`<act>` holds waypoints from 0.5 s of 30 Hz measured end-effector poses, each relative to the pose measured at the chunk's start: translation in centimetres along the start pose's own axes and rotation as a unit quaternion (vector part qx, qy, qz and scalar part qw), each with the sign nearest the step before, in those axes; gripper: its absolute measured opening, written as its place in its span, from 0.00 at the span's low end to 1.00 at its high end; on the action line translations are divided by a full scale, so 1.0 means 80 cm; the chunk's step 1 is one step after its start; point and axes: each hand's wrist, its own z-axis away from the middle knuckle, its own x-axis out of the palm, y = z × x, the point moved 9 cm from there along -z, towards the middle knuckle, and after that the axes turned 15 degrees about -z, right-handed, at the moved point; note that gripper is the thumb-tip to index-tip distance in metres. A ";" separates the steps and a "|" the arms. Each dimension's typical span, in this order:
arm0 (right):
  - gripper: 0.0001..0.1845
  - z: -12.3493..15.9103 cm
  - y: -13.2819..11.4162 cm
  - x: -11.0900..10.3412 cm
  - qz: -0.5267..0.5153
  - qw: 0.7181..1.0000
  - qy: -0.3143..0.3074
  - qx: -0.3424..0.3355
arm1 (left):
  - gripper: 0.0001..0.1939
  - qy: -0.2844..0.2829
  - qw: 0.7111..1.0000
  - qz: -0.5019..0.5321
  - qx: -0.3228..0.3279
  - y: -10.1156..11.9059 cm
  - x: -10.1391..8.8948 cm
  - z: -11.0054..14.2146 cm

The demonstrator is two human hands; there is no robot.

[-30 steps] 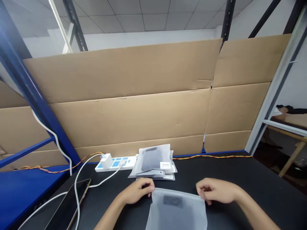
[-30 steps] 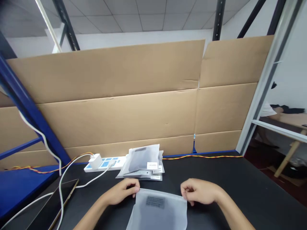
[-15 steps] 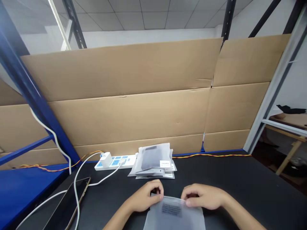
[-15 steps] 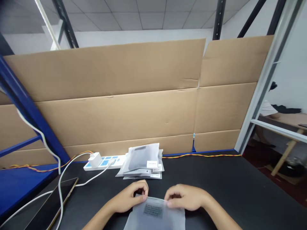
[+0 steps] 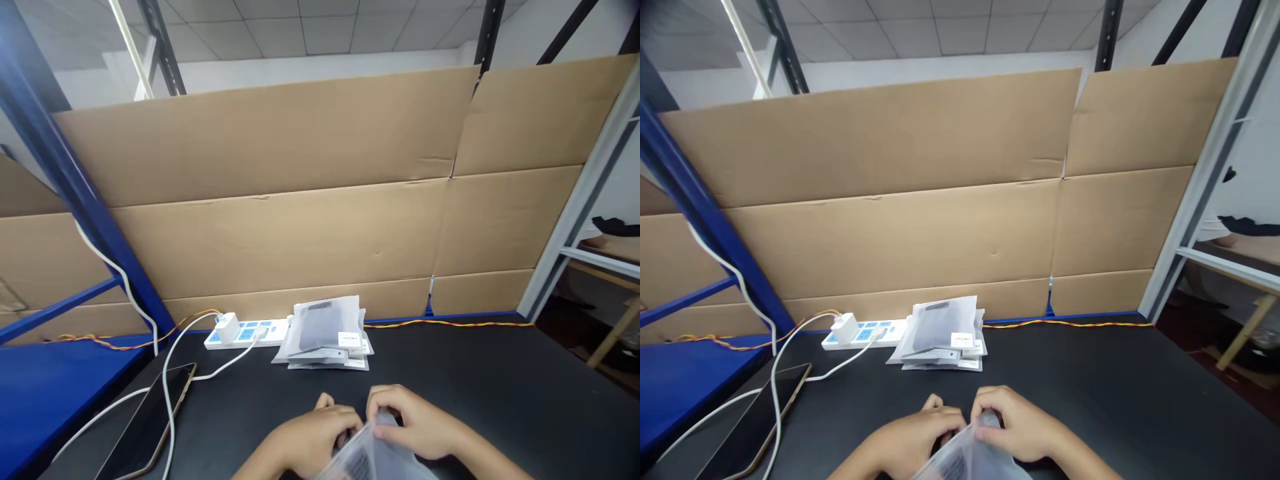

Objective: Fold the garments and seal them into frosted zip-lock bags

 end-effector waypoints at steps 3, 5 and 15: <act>0.02 0.000 0.006 -0.004 -0.013 1.000 0.012 0.009 | 0.19 -0.007 0.999 -0.034 -0.011 0.005 0.004 0.001; 0.03 0.000 0.011 -0.007 -0.025 1.000 0.008 0.015 | 0.16 -0.008 0.999 -0.045 -0.008 0.010 0.005 0.003; 0.29 0.026 0.071 -0.015 -0.194 0.957 -0.101 0.191 | 0.17 0.067 0.990 0.045 -0.118 -0.030 -0.030 0.015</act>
